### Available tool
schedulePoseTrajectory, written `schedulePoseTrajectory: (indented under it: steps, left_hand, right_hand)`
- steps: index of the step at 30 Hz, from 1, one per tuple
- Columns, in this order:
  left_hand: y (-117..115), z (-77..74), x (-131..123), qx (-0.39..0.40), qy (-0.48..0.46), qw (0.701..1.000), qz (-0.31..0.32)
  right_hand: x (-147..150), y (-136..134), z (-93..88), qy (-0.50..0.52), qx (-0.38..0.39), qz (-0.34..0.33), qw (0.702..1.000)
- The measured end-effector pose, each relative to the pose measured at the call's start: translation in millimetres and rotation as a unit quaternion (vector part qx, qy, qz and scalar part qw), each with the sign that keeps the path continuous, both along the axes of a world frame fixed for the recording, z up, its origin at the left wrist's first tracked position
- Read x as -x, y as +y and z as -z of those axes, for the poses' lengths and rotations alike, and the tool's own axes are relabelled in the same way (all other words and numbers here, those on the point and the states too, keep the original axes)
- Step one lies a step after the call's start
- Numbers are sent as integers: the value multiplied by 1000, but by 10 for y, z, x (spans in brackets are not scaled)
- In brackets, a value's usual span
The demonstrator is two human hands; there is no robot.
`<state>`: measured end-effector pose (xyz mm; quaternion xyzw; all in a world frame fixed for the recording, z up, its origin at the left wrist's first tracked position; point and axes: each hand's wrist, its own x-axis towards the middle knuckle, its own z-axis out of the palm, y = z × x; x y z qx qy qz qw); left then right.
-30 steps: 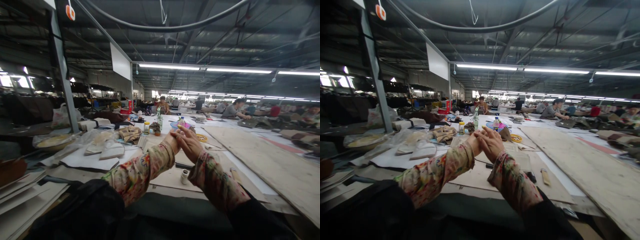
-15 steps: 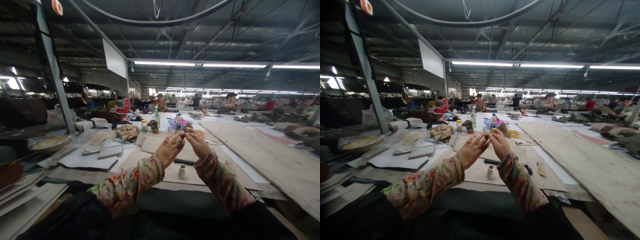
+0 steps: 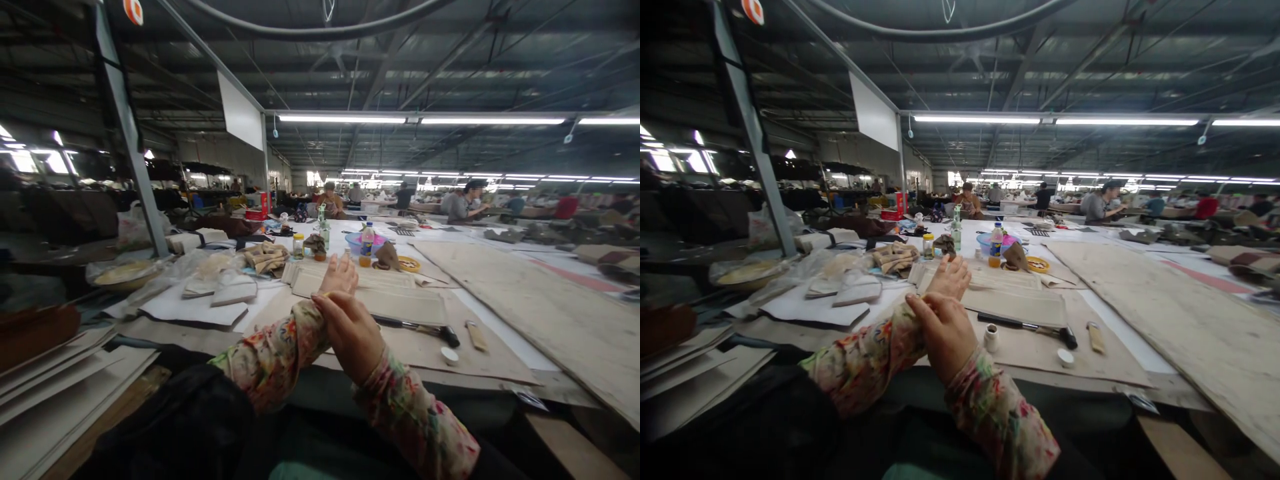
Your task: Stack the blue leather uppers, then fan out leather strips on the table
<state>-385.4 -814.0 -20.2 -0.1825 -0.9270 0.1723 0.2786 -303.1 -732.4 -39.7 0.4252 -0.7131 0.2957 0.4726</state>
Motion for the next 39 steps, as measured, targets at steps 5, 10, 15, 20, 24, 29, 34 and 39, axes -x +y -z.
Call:
schedulePoseTrajectory:
  steps: [5, 10, 15, 20, 24, 29, 34, 39]
  left_hand:
    - [96, 82, -23, -17, 14, 1000, 8]
    - [55, 76, 181, -291, -148, 943, 63]
    - [-195, -86, 388, -440, -202, 872, 78]
    - [-124, 156, 366, -482, -112, 868, 41]
    - [30, 514, 226, -277, -4, 960, 50]
    - [-120, 736, 75, -175, 48, 983, 10]
    - [-264, 982, -1, -162, 20, 986, 10]
    - [-165, 1210, 32, -159, -19, 987, 11]
  right_hand:
    - [-345, -338, 87, -97, 62, -164, 980]
    - [-674, -422, 327, -208, 71, -268, 938]
    - [-772, -412, 667, -197, 136, -237, 942]
    - [-867, -501, 556, -33, 69, -181, 981]
    - [-706, -381, 323, 30, -132, -156, 979]
    - [-79, 208, 415, -18, -71, -21, 997]
    - [735, 1046, 806, -182, -112, 207, 955]
    - [1057, 1236, 1033, -251, -245, 224, 909]
